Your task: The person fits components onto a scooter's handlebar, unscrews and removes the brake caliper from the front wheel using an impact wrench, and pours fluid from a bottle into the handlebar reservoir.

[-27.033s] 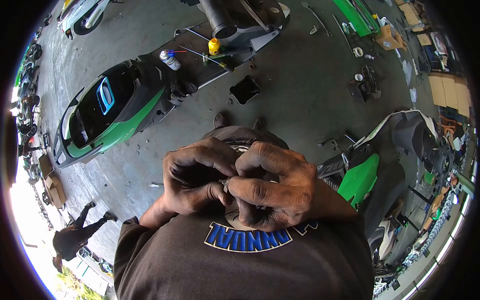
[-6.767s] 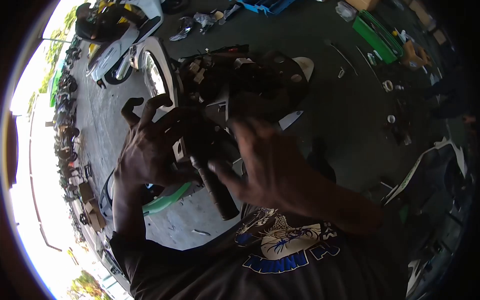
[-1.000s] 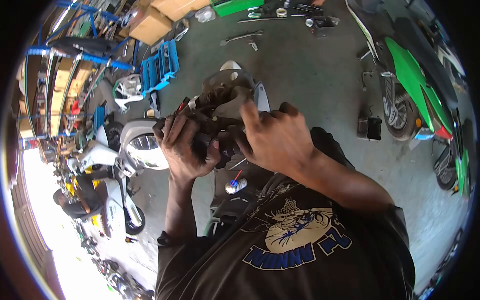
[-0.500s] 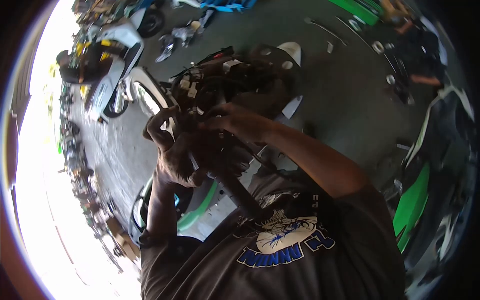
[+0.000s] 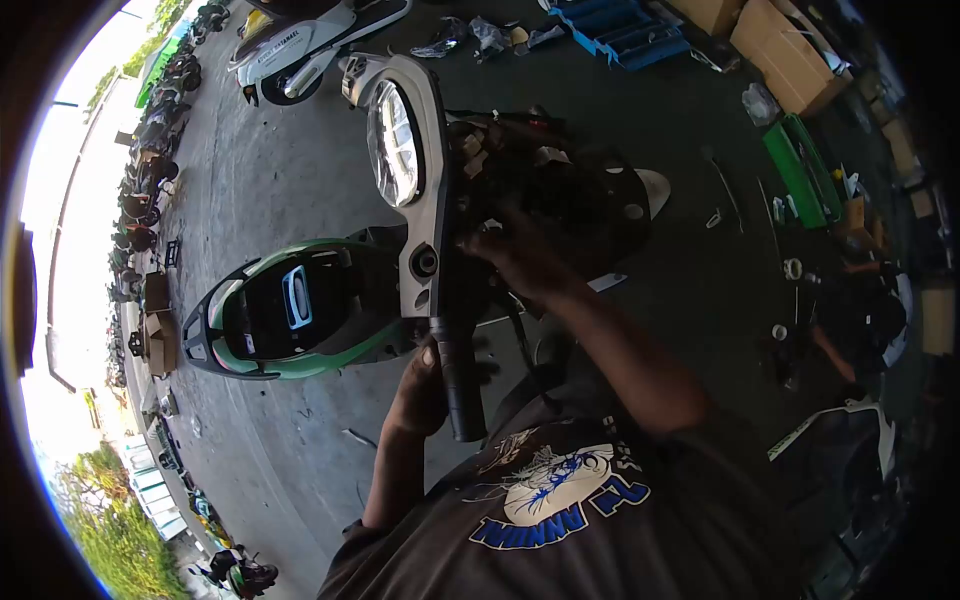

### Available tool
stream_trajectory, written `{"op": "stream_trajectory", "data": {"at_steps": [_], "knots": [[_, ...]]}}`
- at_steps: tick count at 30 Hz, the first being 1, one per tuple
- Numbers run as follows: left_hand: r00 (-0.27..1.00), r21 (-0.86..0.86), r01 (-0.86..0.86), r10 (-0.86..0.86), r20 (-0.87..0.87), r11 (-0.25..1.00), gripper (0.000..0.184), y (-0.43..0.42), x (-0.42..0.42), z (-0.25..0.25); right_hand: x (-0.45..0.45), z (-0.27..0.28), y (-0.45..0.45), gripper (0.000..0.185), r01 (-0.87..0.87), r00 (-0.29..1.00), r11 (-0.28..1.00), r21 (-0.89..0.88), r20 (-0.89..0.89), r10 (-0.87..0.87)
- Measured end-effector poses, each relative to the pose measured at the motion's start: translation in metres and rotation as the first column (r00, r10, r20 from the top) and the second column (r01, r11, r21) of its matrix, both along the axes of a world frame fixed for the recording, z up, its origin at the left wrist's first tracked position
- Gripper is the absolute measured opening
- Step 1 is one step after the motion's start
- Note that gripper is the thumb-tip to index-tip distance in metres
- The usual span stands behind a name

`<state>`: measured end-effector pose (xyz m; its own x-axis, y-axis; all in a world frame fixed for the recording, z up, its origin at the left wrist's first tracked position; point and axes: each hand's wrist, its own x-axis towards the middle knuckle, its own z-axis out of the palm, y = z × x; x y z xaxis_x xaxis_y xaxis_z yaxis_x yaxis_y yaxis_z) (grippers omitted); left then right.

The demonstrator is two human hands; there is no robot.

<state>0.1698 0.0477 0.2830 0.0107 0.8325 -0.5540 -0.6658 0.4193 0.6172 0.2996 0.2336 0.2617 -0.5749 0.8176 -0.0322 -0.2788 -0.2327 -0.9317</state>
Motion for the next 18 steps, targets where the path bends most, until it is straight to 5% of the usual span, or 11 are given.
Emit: {"op": "stream_trajectory", "data": {"at_steps": [1,3,5,8,11,13,15,18], "knots": [[0.999,0.018,-0.032,0.032,0.024,0.999,0.085,-0.001,0.004,-0.015,0.003,0.003,0.006,0.050,-0.032,0.999,0.999,0.018,0.024,0.032],[0.832,0.122,0.156,-0.197,0.519,0.980,0.080,-0.020,0.014,-0.036,0.009,0.012,0.002,0.042,-0.086,0.994,0.969,-0.230,0.041,0.098],[0.855,0.180,0.128,-0.201,0.479,0.975,0.082,-0.019,0.022,-0.028,0.008,0.007,0.008,0.045,-0.108,0.989,0.979,-0.175,0.077,0.123],[0.837,0.036,0.118,-0.119,0.535,0.992,0.080,-0.009,0.032,-0.002,0.005,-0.008,0.012,0.049,-0.104,0.986,0.990,-0.090,0.118,0.115],[0.924,-0.050,0.097,-0.072,0.376,0.994,0.067,-0.009,0.037,0.006,0.007,-0.006,0.010,0.049,-0.106,0.987,0.987,-0.122,0.104,0.119],[0.989,-0.223,0.141,-0.148,-0.013,0.965,0.065,-0.008,0.035,0.014,0.006,-0.004,0.012,0.047,-0.105,0.990,0.976,-0.190,0.077,0.122],[0.929,-0.294,0.070,-0.169,-0.328,0.953,0.059,0.000,0.045,0.041,0.004,-0.004,0.013,0.047,-0.134,0.989,0.990,-0.046,0.062,0.137],[0.849,-0.186,-0.045,-0.061,-0.525,0.981,0.056,0.000,0.043,0.038,0.007,0.011,0.009,0.050,-0.137,0.989,0.986,-0.094,0.042,0.141]]}}
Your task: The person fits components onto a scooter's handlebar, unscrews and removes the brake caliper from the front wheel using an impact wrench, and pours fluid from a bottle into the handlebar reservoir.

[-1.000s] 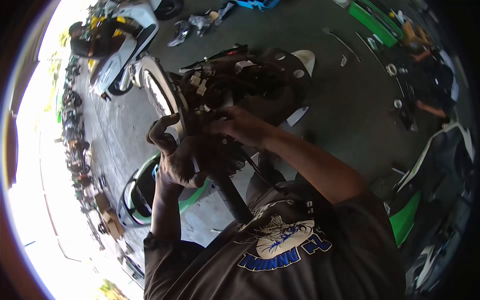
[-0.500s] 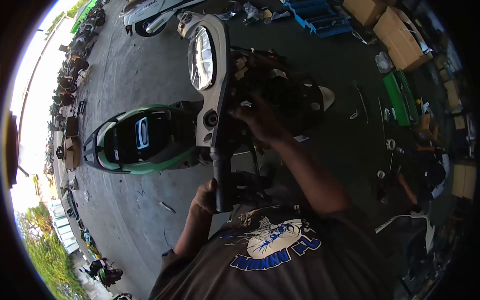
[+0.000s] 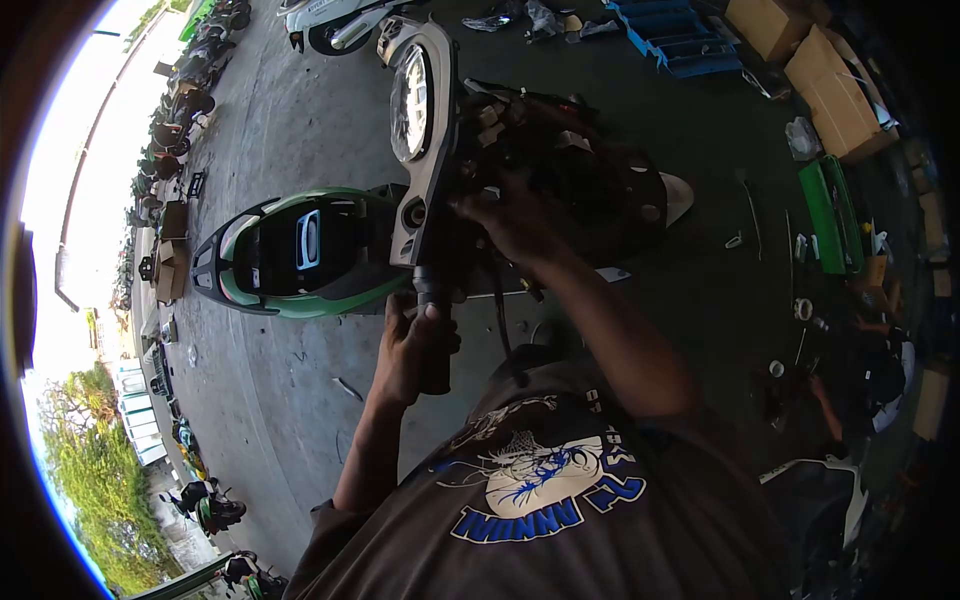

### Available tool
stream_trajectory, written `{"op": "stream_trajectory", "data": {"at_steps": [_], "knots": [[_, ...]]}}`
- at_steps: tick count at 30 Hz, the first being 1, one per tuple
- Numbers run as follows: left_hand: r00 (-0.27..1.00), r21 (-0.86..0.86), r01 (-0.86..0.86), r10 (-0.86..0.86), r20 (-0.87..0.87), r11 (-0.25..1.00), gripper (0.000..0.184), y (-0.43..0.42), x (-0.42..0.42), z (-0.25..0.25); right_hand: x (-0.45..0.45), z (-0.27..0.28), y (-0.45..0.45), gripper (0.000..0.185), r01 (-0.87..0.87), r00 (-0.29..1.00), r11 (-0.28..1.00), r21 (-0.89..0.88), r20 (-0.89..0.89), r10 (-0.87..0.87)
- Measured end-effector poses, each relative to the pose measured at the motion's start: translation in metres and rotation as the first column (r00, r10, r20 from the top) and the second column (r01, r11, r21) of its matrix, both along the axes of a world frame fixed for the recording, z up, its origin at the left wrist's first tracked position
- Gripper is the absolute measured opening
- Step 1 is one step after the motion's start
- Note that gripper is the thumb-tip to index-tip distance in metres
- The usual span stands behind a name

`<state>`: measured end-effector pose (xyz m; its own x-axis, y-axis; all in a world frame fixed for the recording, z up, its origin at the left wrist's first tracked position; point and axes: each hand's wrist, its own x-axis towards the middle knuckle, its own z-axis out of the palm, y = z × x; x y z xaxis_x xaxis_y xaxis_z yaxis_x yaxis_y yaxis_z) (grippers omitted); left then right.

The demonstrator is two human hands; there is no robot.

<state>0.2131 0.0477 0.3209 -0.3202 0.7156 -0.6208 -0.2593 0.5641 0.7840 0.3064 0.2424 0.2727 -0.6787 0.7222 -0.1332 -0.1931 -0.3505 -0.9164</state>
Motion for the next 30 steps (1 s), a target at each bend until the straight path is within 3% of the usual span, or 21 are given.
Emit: {"op": "stream_trajectory", "data": {"at_steps": [1,2,6,8,9,11,12,13,15,18,19,20,21,23,24,25,26,27,28,29,30], "knots": [[0.999,0.101,-0.047,0.047,-0.002,0.994,0.059,-0.001,-0.002,-0.006,0.000,0.000,-0.001,0.050,-0.002,1.000,1.000,0.001,-0.001,0.002],[0.903,0.139,-0.087,0.019,0.430,0.987,0.057,0.000,-0.002,-0.011,0.000,0.000,-0.001,0.052,0.011,1.000,1.000,-0.029,0.013,-0.011],[0.686,0.195,-0.061,-0.101,0.720,0.979,0.065,0.004,-0.003,-0.009,0.004,0.018,-0.002,0.054,0.006,0.999,0.998,-0.057,0.046,-0.004],[0.996,-0.155,0.092,-0.088,0.027,0.984,0.075,0.011,-0.003,0.008,0.009,0.028,-0.003,0.054,0.009,0.996,0.999,-0.038,0.091,-0.005],[0.995,-0.155,0.096,-0.093,0.025,0.983,0.075,0.011,-0.003,0.007,0.009,0.032,-0.002,0.054,0.000,0.992,1.000,-0.009,0.130,0.001],[0.884,0.038,0.062,-0.037,-0.466,0.997,0.075,0.007,-0.003,0.002,0.007,0.030,-0.002,0.053,0.009,0.995,1.000,0.000,0.101,-0.009],[0.884,0.036,0.065,-0.041,-0.465,0.997,0.075,0.010,0.000,0.005,0.007,0.027,-0.002,0.052,0.016,0.997,1.000,0.012,0.074,-0.017],[0.985,0.053,-0.057,0.048,0.163,0.997,0.069,0.012,0.007,0.009,0.006,0.022,-0.002,0.052,0.015,0.997,1.000,0.009,0.077,-0.016],[0.681,-0.012,-0.166,0.123,0.722,0.986,0.064,0.009,0.003,0.002,0.003,0.013,0.000,0.052,-0.001,0.999,1.000,0.015,0.043,0.000],[0.802,0.181,-0.022,-0.091,0.590,0.983,0.061,-0.002,-0.011,-0.016,0.005,0.017,-0.001,0.052,0.021,0.998,1.000,0.019,0.059,-0.022],[0.981,0.084,0.050,-0.065,0.184,0.995,0.063,0.006,0.000,0.004,0.007,0.018,-0.001,0.052,0.019,0.998,1.000,0.017,0.066,-0.020],[0.962,-0.033,0.069,-0.076,-0.263,0.997,0.066,0.012,0.005,0.014,0.007,0.020,0.000,0.052,-0.005,0.997,1.000,-0.014,0.081,0.006],[0.963,-0.029,0.063,-0.069,-0.260,0.998,0.066,0.011,0.000,0.007,0.006,0.021,0.000,0.052,-0.029,0.995,0.999,-0.046,0.093,0.033],[0.806,0.101,0.093,-0.015,-0.592,0.991,0.069,0.001,-0.010,-0.011,0.003,0.015,-0.003,0.052,0.006,0.997,1.000,-0.015,0.076,-0.005],[0.988,0.198,0.028,0.003,-0.155,0.980,0.068,0.003,-0.005,-0.012,0.002,0.012,-0.004,0.052,0.048,0.997,0.999,0.017,0.053,-0.048],[0.988,0.199,0.009,0.021,-0.151,0.980,0.068,0.005,0.001,-0.013,0.001,0.010,-0.004,0.052,0.029,0.998,0.999,0.018,0.057,-0.030],[0.927,0.169,-0.133,0.062,0.369,0.977,0.067,0.005,0.005,-0.014,0.002,0.008,-0.003,0.051,0.018,0.999,1.000,0.021,0.039,-0.019],[0.611,0.078,-0.238,0.086,0.787,0.968,0.067,0.006,0.007,-0.013,0.001,0.005,-0.003,0.051,0.014,1.000,1.000,0.023,0.020,-0.014],[0.605,0.071,-0.243,0.094,0.791,0.967,0.067,0.006,0.003,-0.009,-0.001,0.002,-0.002,0.051,0.008,1.000,1.000,0.018,0.026,-0.009],[0.880,0.071,-0.109,0.063,0.470,0.992,0.067,0.005,-0.003,-0.002,-0.002,-0.004,0.000,0.051,-0.008,0.999,0.999,-0.049,0.030,0.010],[0.997,0.013,0.019,-0.020,0.075,1.000,0.067,0.003,-0.006,0.001,-0.001,-0.006,0.000,0.051,-0.022,0.999,0.993,-0.117,0.036,0.027]]}}
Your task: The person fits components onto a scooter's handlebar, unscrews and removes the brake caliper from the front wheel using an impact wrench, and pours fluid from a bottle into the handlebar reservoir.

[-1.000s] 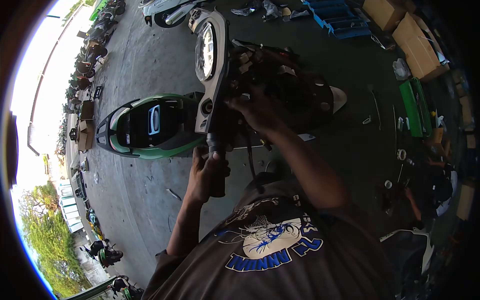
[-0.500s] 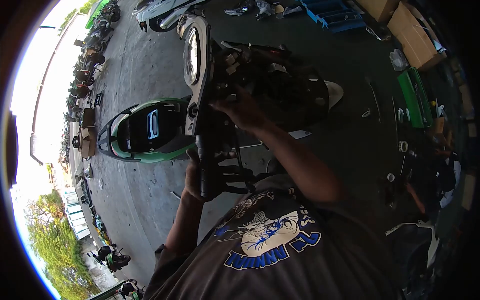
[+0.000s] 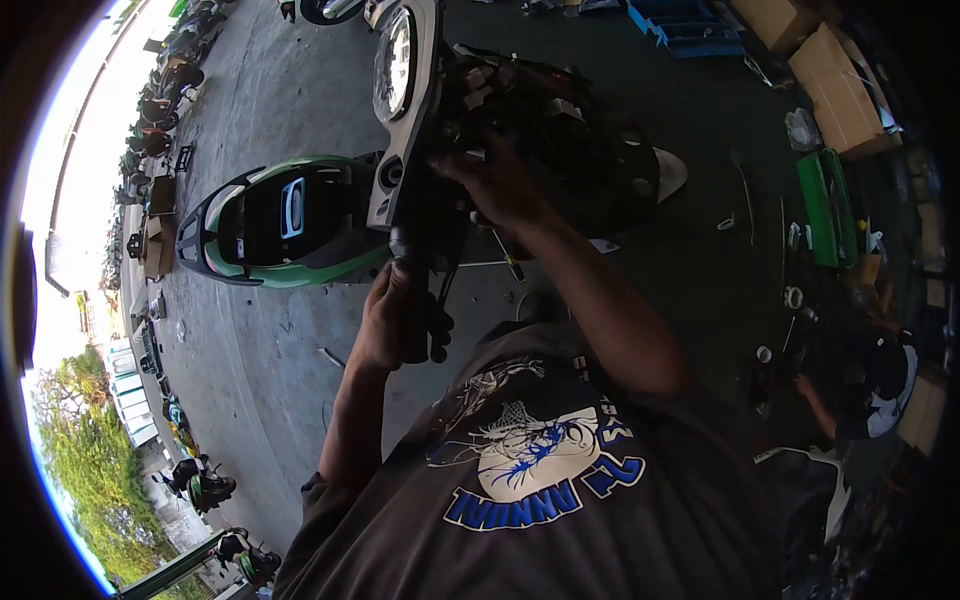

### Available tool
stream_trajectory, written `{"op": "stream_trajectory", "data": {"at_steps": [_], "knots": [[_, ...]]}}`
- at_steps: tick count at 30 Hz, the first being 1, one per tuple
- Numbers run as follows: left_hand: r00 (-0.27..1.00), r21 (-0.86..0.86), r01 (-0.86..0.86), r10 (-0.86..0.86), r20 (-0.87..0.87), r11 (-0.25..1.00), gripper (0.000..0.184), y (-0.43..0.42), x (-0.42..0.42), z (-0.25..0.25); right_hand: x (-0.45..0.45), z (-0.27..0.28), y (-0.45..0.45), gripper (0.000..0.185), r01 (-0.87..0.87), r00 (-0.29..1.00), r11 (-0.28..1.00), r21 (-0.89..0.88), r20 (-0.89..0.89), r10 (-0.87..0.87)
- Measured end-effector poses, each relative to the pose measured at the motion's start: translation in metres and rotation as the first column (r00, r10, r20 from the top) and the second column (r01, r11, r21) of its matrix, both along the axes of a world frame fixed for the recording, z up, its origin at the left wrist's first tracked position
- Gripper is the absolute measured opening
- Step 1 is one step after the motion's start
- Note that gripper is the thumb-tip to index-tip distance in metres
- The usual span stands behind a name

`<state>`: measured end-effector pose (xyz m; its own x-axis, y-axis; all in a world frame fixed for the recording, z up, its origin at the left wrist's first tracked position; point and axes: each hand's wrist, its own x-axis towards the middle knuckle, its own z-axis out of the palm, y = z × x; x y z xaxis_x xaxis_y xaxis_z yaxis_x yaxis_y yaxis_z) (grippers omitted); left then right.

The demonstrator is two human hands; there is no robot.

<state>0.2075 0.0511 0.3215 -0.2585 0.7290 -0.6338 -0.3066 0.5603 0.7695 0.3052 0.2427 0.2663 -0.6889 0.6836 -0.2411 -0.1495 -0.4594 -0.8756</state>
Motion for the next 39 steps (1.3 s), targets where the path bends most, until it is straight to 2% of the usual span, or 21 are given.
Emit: {"op": "stream_trajectory", "data": {"at_steps": [3,5,6,8,11,13,15,16,18,19,22,23,24,25,27,28,32,34,35,37,39], "knots": [[0.737,0.174,0.008,0.112,-0.667,0.985,0.065,-0.001,0.001,-0.003,0.000,0.001,0.000,0.050,0.038,0.999,0.987,0.155,-0.039,-0.033],[0.836,0.171,-0.035,0.123,-0.535,0.985,0.062,0.000,0.003,-0.004,0.000,0.004,0.001,0.050,0.025,0.999,0.994,0.104,-0.037,-0.021],[0.985,0.127,-0.153,0.141,0.099,0.980,0.059,0.004,0.009,-0.003,-0.001,0.004,0.001,0.050,0.015,0.999,0.998,0.058,-0.040,-0.012],[0.709,0.021,-0.218,0.143,0.691,0.976,0.057,0.001,0.008,-0.007,-0.002,-0.001,0.002,0.050,-0.002,0.998,0.999,0.046,-0.068,0.005],[0.981,0.084,-0.022,0.005,0.193,0.996,0.058,-0.005,-0.002,-0.010,-0.002,-0.004,0.001,0.048,0.031,0.996,0.997,0.077,-0.080,-0.025],[0.707,-0.064,0.079,-0.101,-0.700,0.995,0.060,0.005,0.005,0.017,-0.003,-0.004,0.002,0.045,0.065,0.996,0.990,0.125,-0.072,-0.056],[0.665,0.003,0.036,-0.022,-0.746,0.999,0.073,0.001,0.001,0.009,-0.004,-0.005,0.000,0.043,0.087,0.993,0.990,0.113,-0.091,-0.077],[0.964,0.043,-0.049,0.059,-0.260,0.998,0.079,-0.001,0.004,-0.002,-0.005,-0.005,0.000,0.043,0.088,0.993,0.990,0.112,-0.094,-0.077],[0.743,0.042,-0.138,0.075,0.665,0.990,0.092,0.003,0.012,-0.007,-0.005,-0.005,0.001,0.044,0.038,0.989,0.998,0.048,-0.145,-0.031],[0.745,0.041,-0.132,0.072,0.664,0.990,0.092,-0.004,0.001,-0.017,-0.005,-0.003,0.001,0.044,0.044,0.989,0.998,0.047,-0.147,-0.037],[0.882,0.193,0.140,-0.211,0.421,0.971,0.089,-0.012,-0.014,-0.026,0.000,0.006,-0.005,0.045,0.087,0.993,0.992,0.087,-0.092,-0.078],[0.974,0.086,0.170,-0.154,-0.169,0.982,0.087,-0.008,-0.004,-0.010,0.001,0.010,-0.006,0.045,0.085,0.995,0.993,0.078,-0.049,-0.082],[0.703,-0.013,0.131,-0.102,-0.704,0.991,0.085,-0.001,0.003,0.003,0.001,0.012,-0.006,0.045,0.084,0.996,0.994,0.072,-0.007,-0.084],[0.704,-0.015,0.132,-0.104,-0.702,0.991,0.085,-0.003,0.000,-0.005,0.001,0.009,-0.004,0.045,0.085,0.996,0.994,0.070,-0.005,-0.084],[0.958,0.191,0.054,0.003,-0.285,0.980,0.076,-0.008,-0.008,-0.020,-0.002,0.001,0.002,0.048,0.013,1.000,0.989,0.150,-0.021,-0.010],[0.939,0.050,-0.160,0.136,0.317,0.986,0.066,-0.001,0.004,-0.009,-0.003,-0.002,0.002,0.048,0.006,1.000,0.990,0.144,-0.021,-0.003],[0.768,0.246,-0.163,-0.033,0.639,0.956,0.063,-0.010,0.001,-0.027,-0.006,-0.004,0.004,0.049,0.029,0.989,0.996,0.088,-0.149,-0.015],[0.973,0.136,0.061,-0.029,-0.229,0.989,0.066,-0.005,0.007,0.005,-0.003,0.001,0.003,0.049,0.021,0.995,0.998,0.062,-0.103,-0.014],[0.972,0.134,0.066,-0.034,-0.231,0.989,0.066,-0.006,-0.001,0.003,-0.001,0.007,0.000,0.046,0.025,0.998,0.997,0.067,-0.067,-0.021],[0.660,0.124,0.163,-0.015,-0.751,0.979,0.071,-0.014,-0.022,-0.012,0.004,0.018,-0.004,0.043,0.035,0.999,0.997,0.068,-0.034,-0.032],[0.874,0.250,0.093,0.042,-0.485,0.964,0.076,-0.001,0.001,-0.024,0.007,0.026,-0.006,0.045,0.072,0.997,0.985,0.155,0.006,-0.073]]}}
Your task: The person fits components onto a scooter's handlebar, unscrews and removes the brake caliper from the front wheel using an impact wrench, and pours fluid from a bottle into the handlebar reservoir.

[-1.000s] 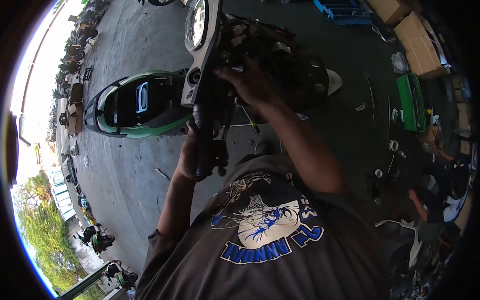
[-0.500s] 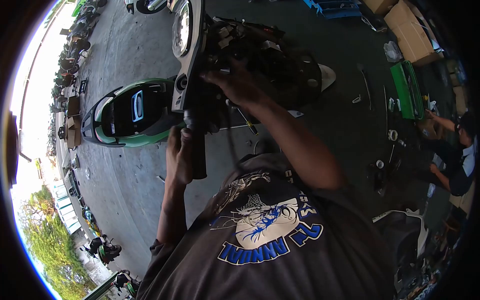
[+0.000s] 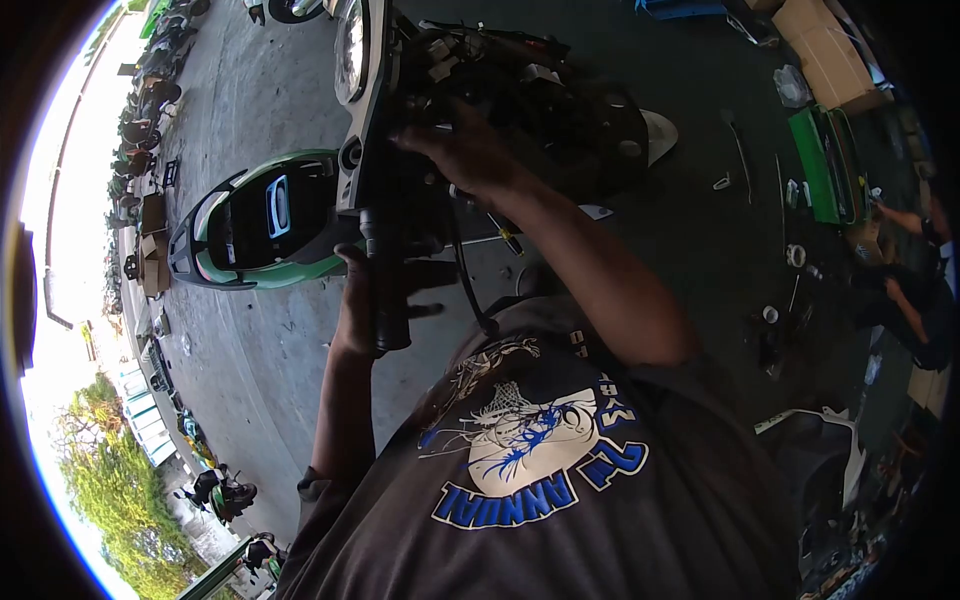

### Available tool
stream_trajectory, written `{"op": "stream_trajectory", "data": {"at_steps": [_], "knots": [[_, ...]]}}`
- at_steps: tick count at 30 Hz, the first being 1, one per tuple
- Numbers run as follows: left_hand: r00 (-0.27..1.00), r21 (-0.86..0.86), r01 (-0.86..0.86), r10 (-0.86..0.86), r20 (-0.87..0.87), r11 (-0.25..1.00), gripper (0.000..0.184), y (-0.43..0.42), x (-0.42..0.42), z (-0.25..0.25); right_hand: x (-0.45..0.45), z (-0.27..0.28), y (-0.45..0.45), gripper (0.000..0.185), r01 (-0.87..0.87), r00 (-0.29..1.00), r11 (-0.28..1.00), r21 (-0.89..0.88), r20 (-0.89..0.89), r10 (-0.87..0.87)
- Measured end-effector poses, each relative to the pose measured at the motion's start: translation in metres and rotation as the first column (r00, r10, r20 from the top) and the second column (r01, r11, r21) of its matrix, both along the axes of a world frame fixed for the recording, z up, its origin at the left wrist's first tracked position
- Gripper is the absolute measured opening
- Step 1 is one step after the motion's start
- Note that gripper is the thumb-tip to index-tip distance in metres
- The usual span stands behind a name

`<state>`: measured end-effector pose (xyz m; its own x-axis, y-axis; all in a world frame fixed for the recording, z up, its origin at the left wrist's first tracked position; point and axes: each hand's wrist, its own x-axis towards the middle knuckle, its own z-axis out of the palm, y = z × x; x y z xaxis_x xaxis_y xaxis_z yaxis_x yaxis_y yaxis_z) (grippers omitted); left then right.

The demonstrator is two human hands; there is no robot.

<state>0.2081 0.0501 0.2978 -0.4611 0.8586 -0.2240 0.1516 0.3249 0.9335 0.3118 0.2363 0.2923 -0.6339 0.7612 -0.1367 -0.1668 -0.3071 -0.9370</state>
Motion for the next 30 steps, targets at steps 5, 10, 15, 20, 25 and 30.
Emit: {"op": "stream_trajectory", "data": {"at_steps": [5,10,15,20,25,30], "knots": [[0.726,-0.072,0.111,-0.032,0.687,0.991,0.083,-0.001,-0.002,0.018,0.002,0.003,0.005,0.050,-0.070,0.998,0.996,-0.053,-0.006,0.070],[0.936,-0.020,0.040,-0.031,0.351,0.999,0.098,-0.011,-0.015,0.011,-0.009,-0.021,0.004,0.066,-0.038,0.999,0.999,-0.013,-0.013,0.037],[0.726,-0.130,-0.108,0.167,0.667,0.986,0.074,-0.009,-0.001,0.006,-0.008,-0.016,0.006,0.074,-0.088,0.996,0.990,-0.110,-0.004,0.089],[0.904,-0.279,-0.172,0.264,0.336,0.945,0.086,0.001,0.000,0.004,-0.006,-0.008,0.001,0.074,-0.073,0.997,0.981,-0.182,-0.042,0.066],[0.746,-0.188,-0.139,0.228,0.626,0.972,0.092,-0.004,-0.006,-0.010,-0.005,-0.010,0.001,0.073,-0.032,0.999,0.992,-0.119,-0.011,0.030],[0.872,-0.107,0.159,-0.089,0.481,0.981,0.090,-0.008,-0.040,-0.018,-0.007,-0.011,0.001,0.078,0.025,0.999,0.999,-0.048,0.043,-0.022]]}}
